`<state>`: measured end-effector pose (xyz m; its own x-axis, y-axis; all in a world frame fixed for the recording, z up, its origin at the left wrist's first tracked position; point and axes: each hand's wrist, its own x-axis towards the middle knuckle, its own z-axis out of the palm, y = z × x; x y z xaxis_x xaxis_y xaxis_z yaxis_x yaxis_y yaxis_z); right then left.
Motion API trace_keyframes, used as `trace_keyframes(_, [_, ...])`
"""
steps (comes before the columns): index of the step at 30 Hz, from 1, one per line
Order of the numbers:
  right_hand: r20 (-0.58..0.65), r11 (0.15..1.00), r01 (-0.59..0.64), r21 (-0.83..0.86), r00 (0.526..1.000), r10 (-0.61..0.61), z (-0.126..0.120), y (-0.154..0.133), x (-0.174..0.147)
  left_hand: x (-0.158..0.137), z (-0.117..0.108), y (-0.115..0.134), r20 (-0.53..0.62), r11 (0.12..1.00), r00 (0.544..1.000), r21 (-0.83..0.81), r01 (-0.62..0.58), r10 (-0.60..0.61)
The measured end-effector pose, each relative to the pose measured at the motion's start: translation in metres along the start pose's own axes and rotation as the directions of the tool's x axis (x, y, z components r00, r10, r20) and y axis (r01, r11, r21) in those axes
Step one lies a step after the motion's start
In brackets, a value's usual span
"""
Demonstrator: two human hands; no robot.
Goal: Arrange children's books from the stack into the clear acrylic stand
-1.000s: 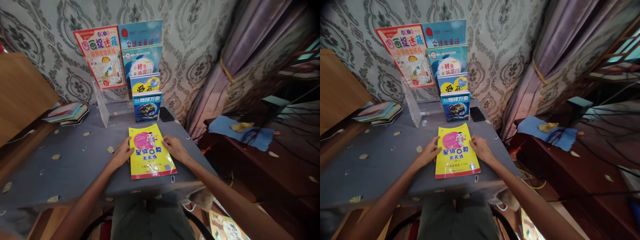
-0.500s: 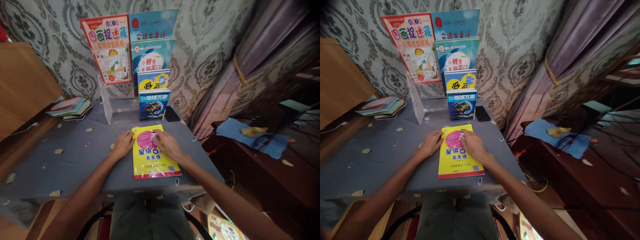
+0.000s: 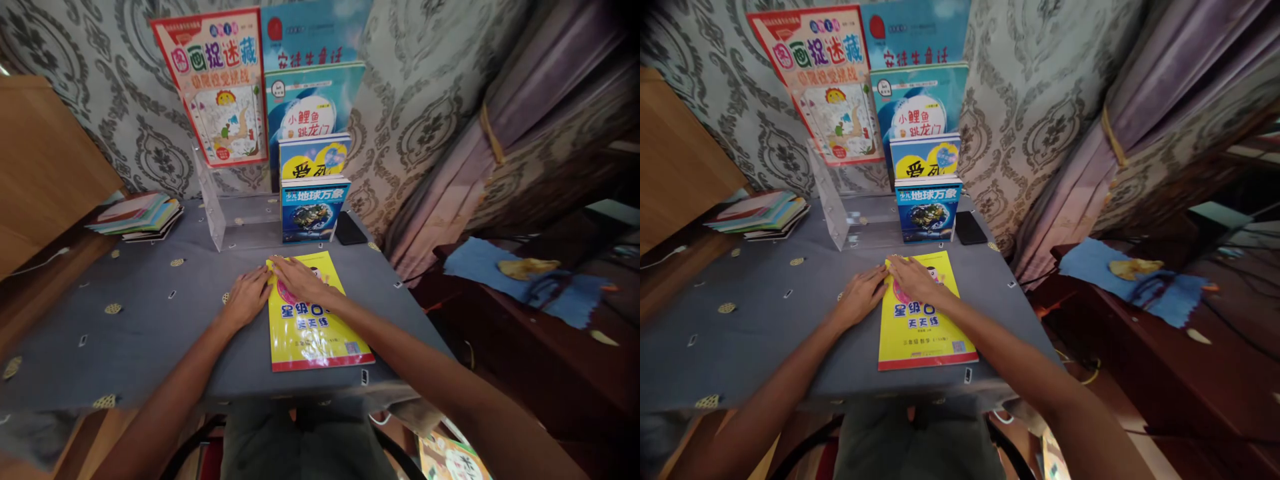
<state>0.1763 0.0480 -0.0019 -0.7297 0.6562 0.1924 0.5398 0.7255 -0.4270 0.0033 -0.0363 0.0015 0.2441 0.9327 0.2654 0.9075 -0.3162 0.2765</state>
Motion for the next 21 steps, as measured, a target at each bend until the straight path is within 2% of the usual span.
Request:
trace_keyframes(8, [-0.118, 0.981, -0.191, 0.039, 0.974, 0.194, -0.037, 0.065, -0.046, -0.001, 0.002, -0.003, 0.0, 0.997, 1.0, -0.075, 0.015, -0.015])
trace_keyframes(12, [-0.222, 0.954, -0.173, 0.245, 0.948, 0.229, -0.043, 0.099, -0.059, -0.001, 0.003, -0.004, -0.005, 0.997, 1.0, -0.077, 0.012, -0.013])
trace_keyframes(14, [-0.252, 0.935, -0.15, 0.323, 0.938, 0.237, -0.043, 0.107, -0.061, 0.002, 0.003, -0.003, -0.019, 0.999, 1.0, -0.054, -0.001, -0.001])
trace_keyframes(17, [-0.264, 0.93, -0.136, 0.34, 0.936, 0.233, -0.042, 0.11, -0.059, 0.015, 0.006, 0.001, -0.015, 0.997, 0.999, -0.065, -0.047, 0.046])
trace_keyframes(21, [-0.262, 0.942, -0.141, 0.305, 0.938, 0.225, -0.043, 0.106, -0.057, 0.048, 0.015, 0.017, 0.104, 0.989, 0.989, -0.108, -0.098, 0.109])
